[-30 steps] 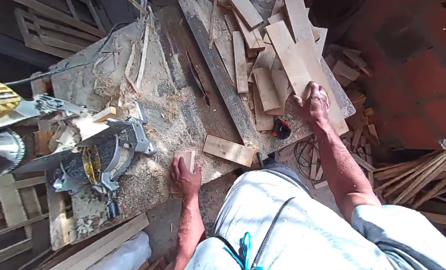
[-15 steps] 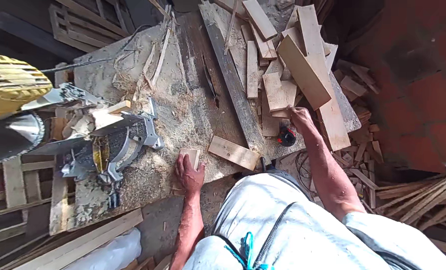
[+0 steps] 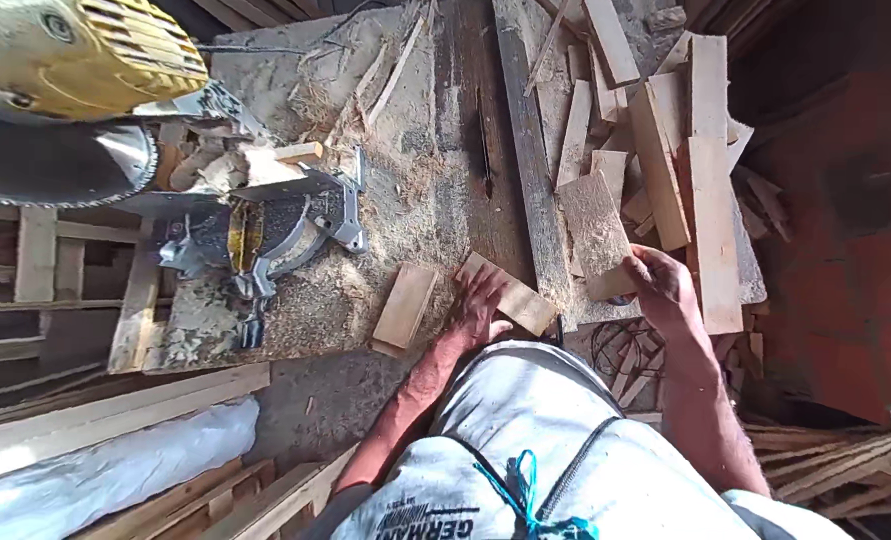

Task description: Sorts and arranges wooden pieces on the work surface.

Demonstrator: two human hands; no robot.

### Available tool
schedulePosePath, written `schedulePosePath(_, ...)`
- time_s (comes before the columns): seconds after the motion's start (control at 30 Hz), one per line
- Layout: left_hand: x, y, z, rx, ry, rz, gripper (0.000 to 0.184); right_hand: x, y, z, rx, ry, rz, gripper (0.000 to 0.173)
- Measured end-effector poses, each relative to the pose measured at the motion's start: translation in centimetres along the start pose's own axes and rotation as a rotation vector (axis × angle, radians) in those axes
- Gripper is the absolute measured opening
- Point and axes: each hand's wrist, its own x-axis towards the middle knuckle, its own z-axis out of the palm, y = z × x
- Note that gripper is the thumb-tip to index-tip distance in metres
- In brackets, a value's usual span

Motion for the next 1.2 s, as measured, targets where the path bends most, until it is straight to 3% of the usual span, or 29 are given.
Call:
schedulePosePath(0.07, 2.7, 0.4, 0.8, -0.021, -0.188, 0.076, 0.093, 1.9, 0.2, 4.2, 0.168, -0.039, -0.033, 0.037)
schedulePosePath(0.13, 4.2, 0.1, 0.3, -0.010, -0.309, 0.040, 0.098, 3.3, -0.1, 8.6, 0.153, -0.045, -0.057, 0.038)
schedulePosePath(0.23, 4.0, -1.4, -1.6, 0.018, -0.326, 0.024, 0.063, 4.2, -1.1, 13.2, -0.057, -0.014, -0.084, 0.040)
schedulePosePath(0.27, 3.5, -2.2, -2.3, 0.041, -0.332, 0.027, 0.060, 4.3, -1.5, 14.3, -0.107, -0.005, -0.080, 0.040)
schedulePosePath(0.47, 1.6, -5.0, -4.2, 0.005, -0.452, -0.076, 0.097, 5.0, -1.2, 18.5, -0.201, -0.029, 0.001, 0.042)
schedulePosePath(0.53, 2.4, -4.5, -4.3, -0.075, -0.377, -0.144, 0.101, 5.0, -0.9, 18.8, -0.384, -0.087, 0.003, 0.041)
schedulePosePath(0.67, 4.7, -3.7, -2.2, -0.251, -0.214, -0.230, 0.063, 4.2, 1.2, 18.7, -0.618, -0.244, -0.312, 0.041)
schedulePosePath(0.73, 5.9, -3.0, -0.9, -0.248, -0.254, -0.207, 0.056, 4.1, 2.6, 18.7, -0.689, -0.355, -0.437, 0.043)
schedulePosePath(0.8, 7.0, -2.5, -0.3, -0.206, -0.325, -0.188, 0.061, 4.9, 3.4, 18.5, -0.694, -0.303, -0.508, 0.041)
schedulePosePath(0.97, 11.2, -4.2, -1.4, -0.164, -0.343, -0.244, 0.065, 11.1, 2.4, 18.5, -0.728, -0.335, -0.451, 0.046)
schedulePosePath(1.07, 12.4, -4.2, -3.7, -0.219, -0.348, -0.259, 0.051, 15.1, 1.6, 18.9, -0.736, -0.351, -0.434, 0.045)
schedulePosePath(1.2, 9.1, -4.2, -4.8, -0.345, -0.020, -0.213, 0.037, 20.5, 0.3, 18.9, -0.719, -0.348, -0.473, 0.041)
